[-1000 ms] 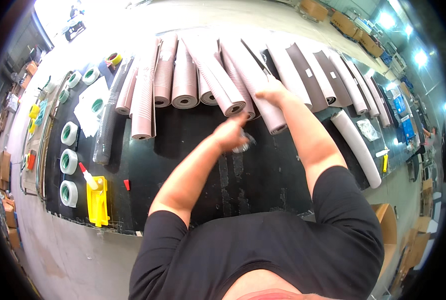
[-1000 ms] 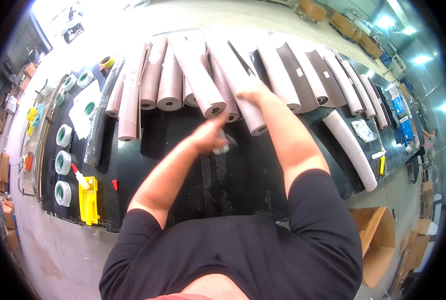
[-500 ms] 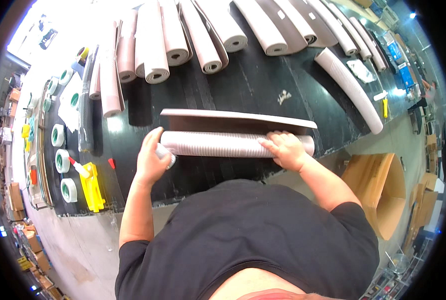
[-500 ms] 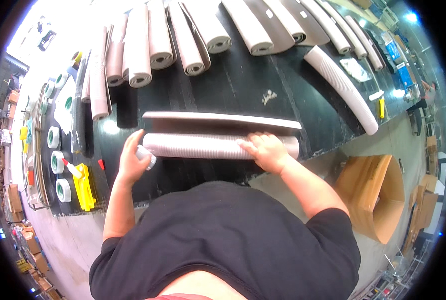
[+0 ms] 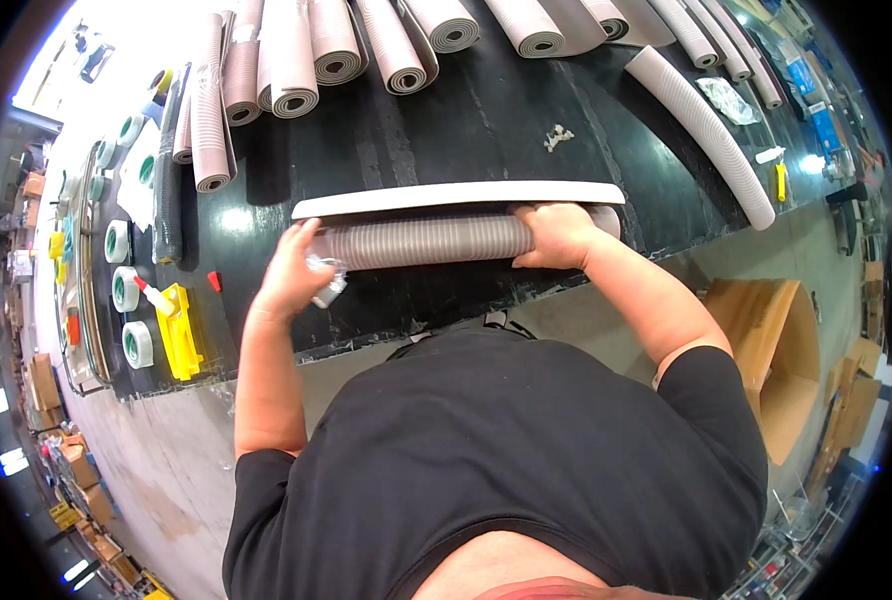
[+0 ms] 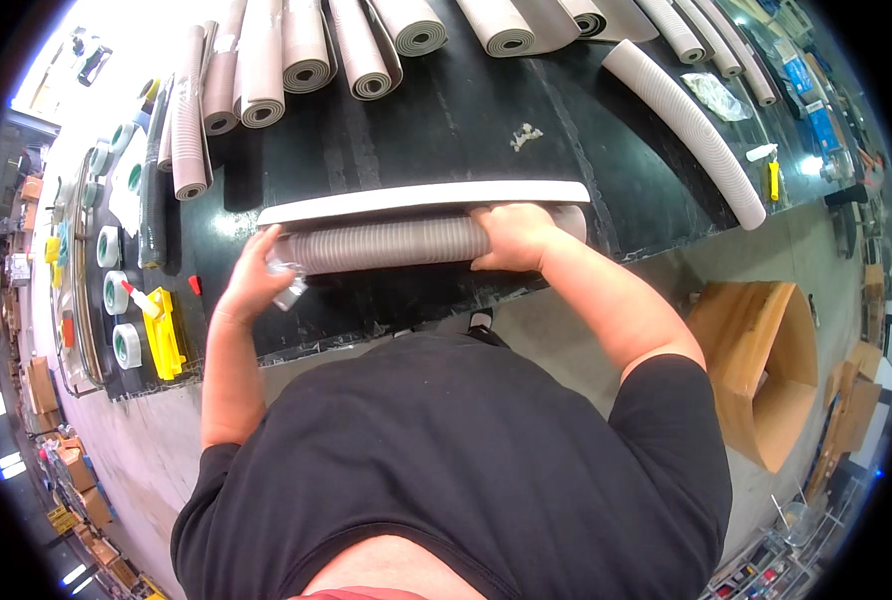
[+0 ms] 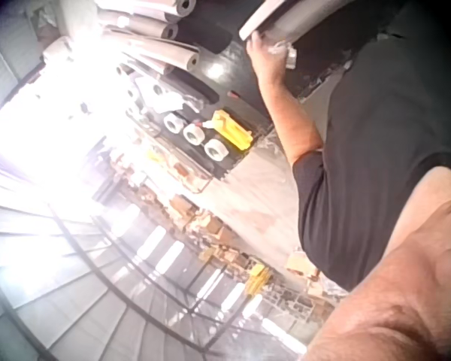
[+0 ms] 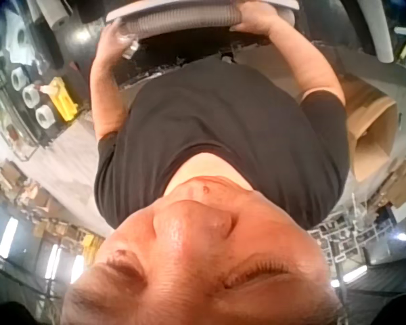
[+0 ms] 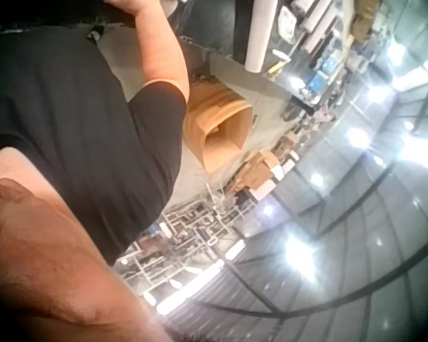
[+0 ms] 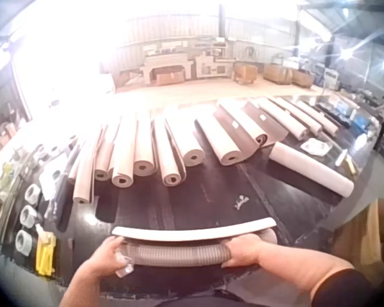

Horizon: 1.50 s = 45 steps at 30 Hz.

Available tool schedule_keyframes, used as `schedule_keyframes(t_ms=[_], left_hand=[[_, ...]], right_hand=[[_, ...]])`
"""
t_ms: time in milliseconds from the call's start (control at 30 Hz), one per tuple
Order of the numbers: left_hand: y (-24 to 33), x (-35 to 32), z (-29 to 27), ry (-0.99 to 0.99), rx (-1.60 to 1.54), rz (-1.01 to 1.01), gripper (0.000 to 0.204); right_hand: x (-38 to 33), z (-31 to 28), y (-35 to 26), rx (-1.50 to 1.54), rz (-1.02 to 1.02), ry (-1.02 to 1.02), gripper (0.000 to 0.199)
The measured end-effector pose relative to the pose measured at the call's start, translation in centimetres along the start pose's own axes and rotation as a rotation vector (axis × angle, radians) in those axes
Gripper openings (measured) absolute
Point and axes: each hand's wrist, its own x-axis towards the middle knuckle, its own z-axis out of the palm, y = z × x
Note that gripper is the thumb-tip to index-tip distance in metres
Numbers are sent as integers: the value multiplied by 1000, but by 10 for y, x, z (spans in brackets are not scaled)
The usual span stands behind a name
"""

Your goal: The person picks up rolls of material from a table, applies a piece of tape to the end of each roll to secure it, and then places the secured rolls back onto the table.

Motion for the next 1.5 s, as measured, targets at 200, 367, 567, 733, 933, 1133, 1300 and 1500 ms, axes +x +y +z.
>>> schedule_keyframes(t_ms=[200, 367, 567, 733, 933, 1133, 1300, 1500], left_hand=[[23, -26, -2, -180, 328, -90, 61], [19, -11, -10, -112, 305, 70, 70], [79, 24, -6, -289, -501, 295, 78], [103, 69, 66, -234, -951, 451, 84], [114, 115, 123, -120, -838, 550, 84], [121, 125, 126, -258, -800, 681, 83], [100, 129, 116, -479, -950, 460, 76], [120, 139, 94, -232, -76, 760, 43]], right_hand=[[-3, 8, 0, -44, -118, -33, 80], [15, -4, 2, 51, -5, 71, 84], [39, 6, 11, 159, 134, 202, 65], [63, -4, -19, 313, 410, 176, 46], [48, -5, 2, 747, 16, 529, 55], [55, 6, 21, 1027, -85, 564, 58], [59, 15, 17, 1112, -199, 650, 28], [63, 22, 22, 890, -151, 678, 16]])
